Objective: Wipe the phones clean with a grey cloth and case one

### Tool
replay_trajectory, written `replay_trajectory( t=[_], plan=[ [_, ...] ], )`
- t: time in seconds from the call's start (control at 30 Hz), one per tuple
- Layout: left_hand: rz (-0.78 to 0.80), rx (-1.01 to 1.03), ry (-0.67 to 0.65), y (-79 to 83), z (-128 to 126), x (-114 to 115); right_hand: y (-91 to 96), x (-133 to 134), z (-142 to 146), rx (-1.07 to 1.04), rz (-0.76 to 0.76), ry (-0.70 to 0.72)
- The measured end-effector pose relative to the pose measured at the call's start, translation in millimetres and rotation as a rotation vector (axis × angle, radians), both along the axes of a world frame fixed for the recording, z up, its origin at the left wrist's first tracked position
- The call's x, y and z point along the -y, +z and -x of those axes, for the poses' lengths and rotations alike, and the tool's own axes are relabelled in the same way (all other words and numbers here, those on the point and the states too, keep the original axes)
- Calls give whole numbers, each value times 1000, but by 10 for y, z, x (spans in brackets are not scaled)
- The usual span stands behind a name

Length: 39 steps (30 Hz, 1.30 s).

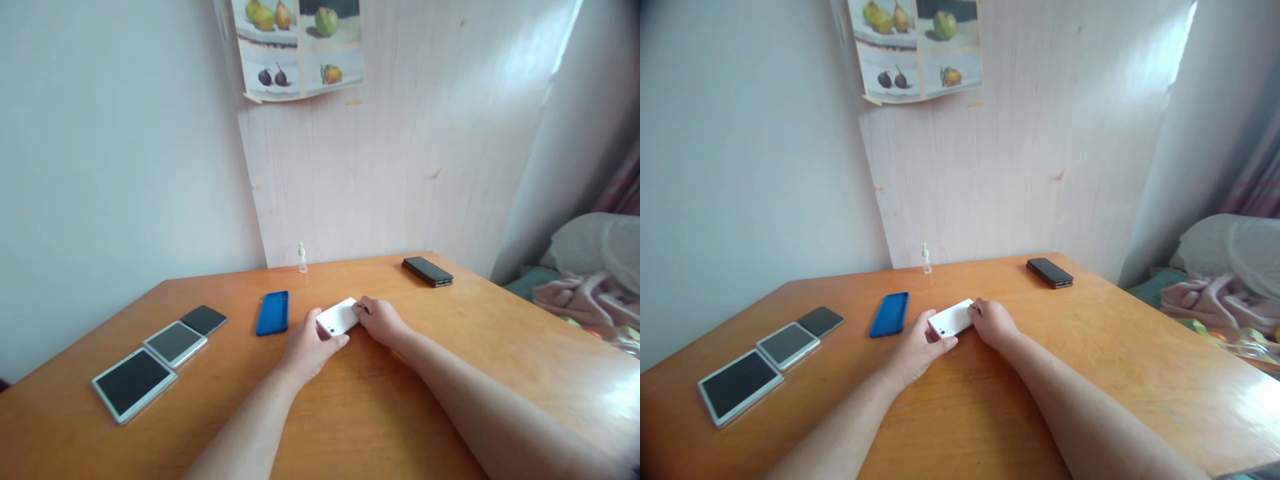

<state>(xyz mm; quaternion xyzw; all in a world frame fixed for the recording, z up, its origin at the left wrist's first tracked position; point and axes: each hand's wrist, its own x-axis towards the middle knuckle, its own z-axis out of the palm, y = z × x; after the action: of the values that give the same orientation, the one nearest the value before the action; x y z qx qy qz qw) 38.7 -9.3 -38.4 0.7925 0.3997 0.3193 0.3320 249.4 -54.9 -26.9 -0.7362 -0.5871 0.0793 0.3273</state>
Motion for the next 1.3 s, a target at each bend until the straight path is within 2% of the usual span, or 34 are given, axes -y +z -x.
replay_trajectory(
  t=[0.27,0.37,0.57,0.73,0.93,1.07,1.2,1.3],
  plan=[
    [-80,-150,49,109,-7,60,22,24,15,51,21,47],
    [-144,-191,65,159,15,63,55,38,20,36,-21,62],
    [-194,-248,51,153,59,27,92,48,72,-59,-179,62],
    [-202,-306,0,165,96,22,69,65,176,-168,-139,122],
    [-173,-334,-14,229,122,46,46,68,155,32,-45,129],
    [-182,-320,-51,248,135,39,52,68,127,108,-59,120],
    [-204,-331,-82,239,137,20,39,68,142,109,-111,231],
    [-213,-350,-63,230,144,7,63,87,149,110,-94,346]
  ],
)
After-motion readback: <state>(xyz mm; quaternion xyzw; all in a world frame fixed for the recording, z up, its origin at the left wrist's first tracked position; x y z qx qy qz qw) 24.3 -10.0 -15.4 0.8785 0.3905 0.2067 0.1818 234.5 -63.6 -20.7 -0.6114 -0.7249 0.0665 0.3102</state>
